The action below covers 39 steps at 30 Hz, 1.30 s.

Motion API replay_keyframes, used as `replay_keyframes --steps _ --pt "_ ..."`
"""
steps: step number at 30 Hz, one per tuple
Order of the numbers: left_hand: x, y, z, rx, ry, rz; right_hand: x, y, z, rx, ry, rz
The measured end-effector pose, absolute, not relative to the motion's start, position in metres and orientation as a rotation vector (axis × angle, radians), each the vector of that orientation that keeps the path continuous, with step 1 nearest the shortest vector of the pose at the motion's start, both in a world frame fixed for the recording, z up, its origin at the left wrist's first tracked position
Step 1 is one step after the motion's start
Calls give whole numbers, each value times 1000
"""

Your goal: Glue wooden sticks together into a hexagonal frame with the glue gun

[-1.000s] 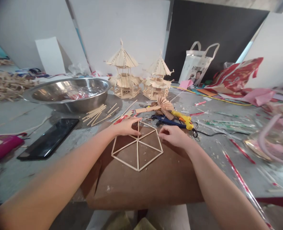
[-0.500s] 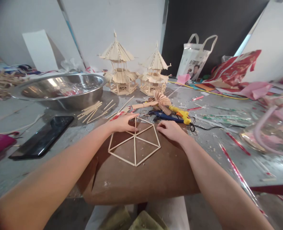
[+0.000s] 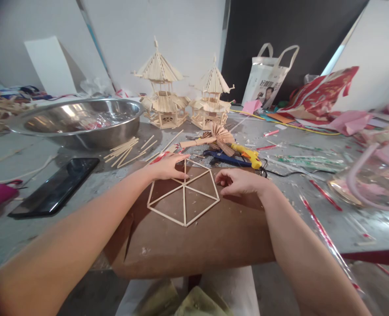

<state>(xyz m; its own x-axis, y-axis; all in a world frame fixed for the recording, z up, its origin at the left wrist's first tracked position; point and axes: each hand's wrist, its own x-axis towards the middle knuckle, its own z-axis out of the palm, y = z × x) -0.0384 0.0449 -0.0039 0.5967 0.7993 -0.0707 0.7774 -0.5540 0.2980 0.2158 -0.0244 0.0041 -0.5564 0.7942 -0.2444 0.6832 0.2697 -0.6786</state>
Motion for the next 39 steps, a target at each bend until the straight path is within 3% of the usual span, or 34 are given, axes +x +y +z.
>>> replay_keyframes --steps 12,39 --pt "-38 43 -3 2522 1296 101 207 -31 6 -1533 -2605 865" --pt "-38 44 -4 2493 1283 112 207 -30 4 -1510 -2578 872"
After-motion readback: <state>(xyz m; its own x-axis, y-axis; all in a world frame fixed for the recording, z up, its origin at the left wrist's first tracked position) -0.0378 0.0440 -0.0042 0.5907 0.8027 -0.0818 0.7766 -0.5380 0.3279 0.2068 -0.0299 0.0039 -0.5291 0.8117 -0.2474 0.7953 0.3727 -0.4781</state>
